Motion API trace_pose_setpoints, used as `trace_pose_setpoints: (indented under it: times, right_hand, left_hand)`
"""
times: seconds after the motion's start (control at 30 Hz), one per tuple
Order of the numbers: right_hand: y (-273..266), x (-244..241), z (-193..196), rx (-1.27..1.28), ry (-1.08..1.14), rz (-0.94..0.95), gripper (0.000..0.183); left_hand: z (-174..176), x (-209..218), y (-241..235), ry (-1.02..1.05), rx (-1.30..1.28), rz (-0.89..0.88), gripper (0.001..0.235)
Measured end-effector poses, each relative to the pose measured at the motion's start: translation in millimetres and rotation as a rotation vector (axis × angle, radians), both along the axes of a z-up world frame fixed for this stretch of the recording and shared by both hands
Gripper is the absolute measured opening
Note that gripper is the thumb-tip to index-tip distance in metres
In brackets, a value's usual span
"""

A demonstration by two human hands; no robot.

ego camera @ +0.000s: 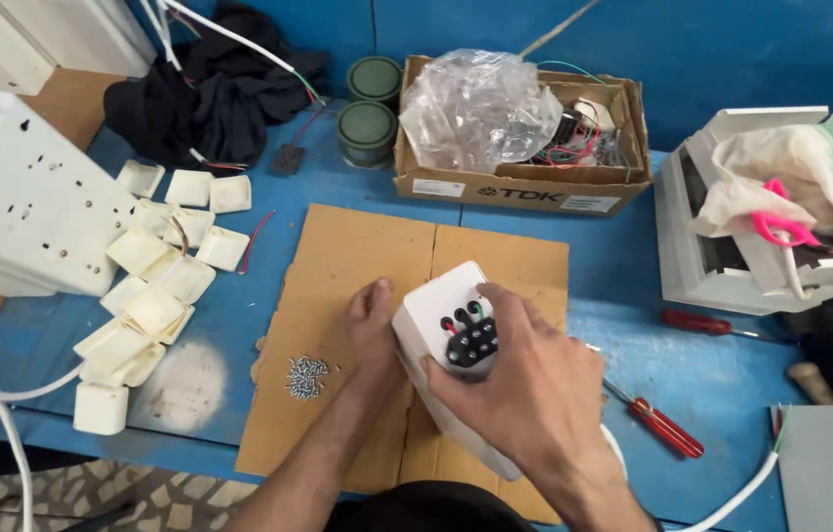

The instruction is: Assembling white plastic electronics enclosures by fastening covers with a manual screwdriver and screws.

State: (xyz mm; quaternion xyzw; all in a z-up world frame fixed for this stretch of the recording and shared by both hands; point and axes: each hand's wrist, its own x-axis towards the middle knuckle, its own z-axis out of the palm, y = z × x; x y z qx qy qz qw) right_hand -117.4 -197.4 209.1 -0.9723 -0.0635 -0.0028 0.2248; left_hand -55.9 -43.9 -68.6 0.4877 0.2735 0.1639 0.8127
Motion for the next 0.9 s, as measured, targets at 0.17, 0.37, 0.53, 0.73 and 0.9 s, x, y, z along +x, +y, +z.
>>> trace_pose_setpoints:
  times: [0.17, 0.37, 0.53, 0.73, 0.9]
  right_hand:
    - [4.5, 3.1, -0.8, -0.005, -0.077, 0.077, 0.087]
    - [-51.9, -30.2, -22.8, 0.342, -0.030, 0.205, 0.089]
    - [-107.8, -59.8, -109.0, 0.459, 0.009, 0.008, 0.095]
    - [-67.6, -47.5, -101.1, 0.028, -0.284, 0.236, 0.121]
    - [-78.4, -26.6, -130.1, -0.128, -0.177, 0.203, 0.119]
  left_hand:
    - [10.9, 18.8, -7.7, -0.105, -0.008, -0.066, 0.035]
    - [26.2, -11.3, 10.9, -0.016, 0.117, -0.149, 0.028]
    - [12.4, -59.5, 81.1, 0.005, 0.054, -0.070, 0.021]
    - [1.4, -82.2, 147.6, 0.053, 0.031, 0.000, 0.018]
    - [20.5, -89.4, 199.5, 0.044, 0.719, 0.033, 0.018]
